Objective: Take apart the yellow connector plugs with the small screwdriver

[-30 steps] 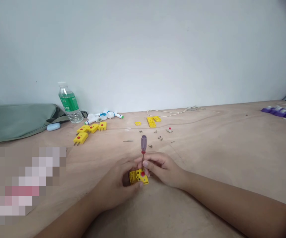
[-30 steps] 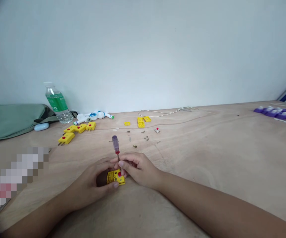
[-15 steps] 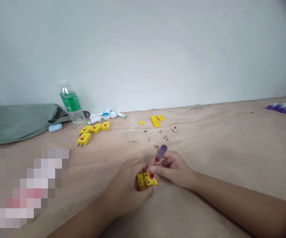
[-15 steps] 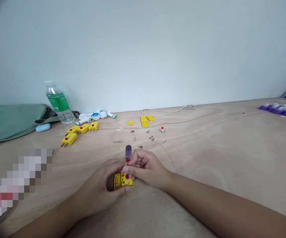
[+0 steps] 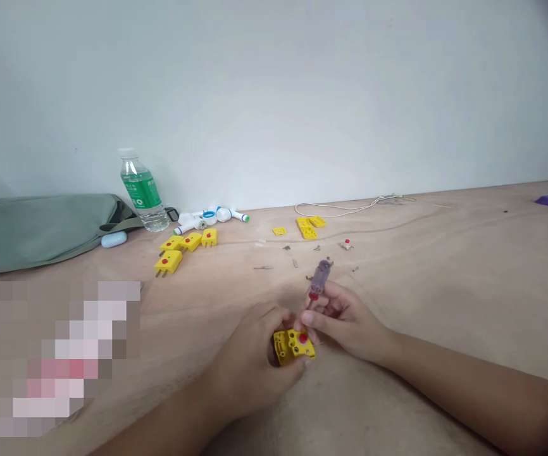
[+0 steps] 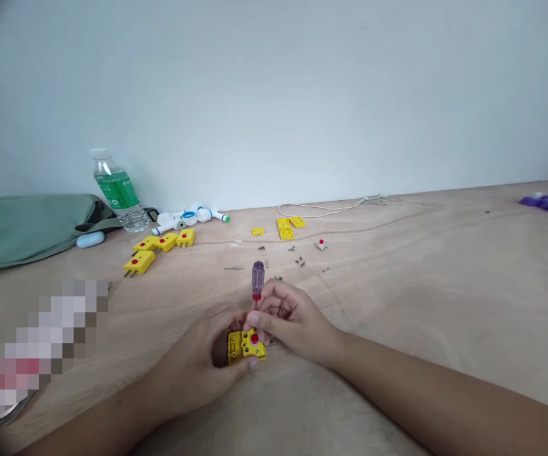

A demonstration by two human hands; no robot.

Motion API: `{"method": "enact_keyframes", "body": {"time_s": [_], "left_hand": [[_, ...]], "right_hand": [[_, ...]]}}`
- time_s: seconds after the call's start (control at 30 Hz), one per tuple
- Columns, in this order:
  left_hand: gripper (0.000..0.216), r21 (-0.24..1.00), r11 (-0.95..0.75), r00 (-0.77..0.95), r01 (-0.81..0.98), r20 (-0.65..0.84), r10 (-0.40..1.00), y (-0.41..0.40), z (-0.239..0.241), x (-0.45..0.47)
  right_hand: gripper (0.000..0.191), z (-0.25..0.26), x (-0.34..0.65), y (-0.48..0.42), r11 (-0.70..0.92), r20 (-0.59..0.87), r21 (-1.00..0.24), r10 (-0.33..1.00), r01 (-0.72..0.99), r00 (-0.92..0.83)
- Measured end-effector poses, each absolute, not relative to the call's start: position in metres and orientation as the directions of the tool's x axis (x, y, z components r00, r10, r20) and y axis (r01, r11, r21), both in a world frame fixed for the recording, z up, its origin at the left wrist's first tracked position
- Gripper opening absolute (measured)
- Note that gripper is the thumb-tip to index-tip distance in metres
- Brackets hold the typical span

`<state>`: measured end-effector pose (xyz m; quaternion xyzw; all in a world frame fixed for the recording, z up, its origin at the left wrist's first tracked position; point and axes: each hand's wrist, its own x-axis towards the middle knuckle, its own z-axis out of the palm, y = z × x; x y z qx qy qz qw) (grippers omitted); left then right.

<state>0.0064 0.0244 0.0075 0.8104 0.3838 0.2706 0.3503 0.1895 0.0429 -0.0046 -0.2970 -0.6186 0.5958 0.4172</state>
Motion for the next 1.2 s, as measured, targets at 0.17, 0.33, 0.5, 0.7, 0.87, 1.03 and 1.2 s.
{"method": "enact_keyframes", "body": {"time_s": [0.17, 0.33, 0.5, 0.7, 0.87, 1.03, 1.2], "left_hand": [[0.025, 0.800, -0.477, 0.553, 0.364, 0.226, 0.802, 0.021, 0.012, 0.006], [0.024, 0.832, -0.452, 0.565, 0.322, 0.214, 0.797, 0.025, 0.010, 0.005], [0.022, 0.824, -0.502, 0.674, 0.262, 0.216, 0.706, 0.043, 0.019, 0.003], [0.021, 0.710, -0.627, 0.812, 0.322, 0.134, 0.569, 0.061, 0.028, -0.001], [0.020, 0.722, -0.533, 0.666, 0.441, 0.134, 0.734, 0.060, 0.030, 0.006], [0.016, 0.781, -0.440, 0.563, 0.443, 0.140, 0.815, 0.061, 0.030, 0.017], [0.018, 0.801, -0.414, 0.568, 0.432, 0.115, 0.815, 0.062, 0.026, 0.022]], "right_hand": [[0.011, -0.002, 0.191, 0.044, 0.289, 0.288, -0.955, 0.849, -0.067, -0.444], [0.023, 0.004, 0.193, 0.042, 0.379, 0.284, -0.923, 0.791, 0.069, -0.541], [0.020, 0.004, 0.192, 0.040, 0.368, 0.339, -0.929, 0.790, -0.047, -0.510], [0.020, 0.007, 0.194, 0.045, 0.342, 0.375, -0.927, 0.853, -0.153, -0.364], [0.021, 0.011, 0.197, 0.048, 0.317, 0.359, -0.932, 0.880, -0.176, -0.310], [0.020, 0.010, 0.198, 0.051, 0.320, 0.372, -0.925, 0.872, -0.207, -0.317], [0.019, 0.009, 0.198, 0.052, 0.331, 0.383, -0.921, 0.870, -0.207, -0.311]]}}
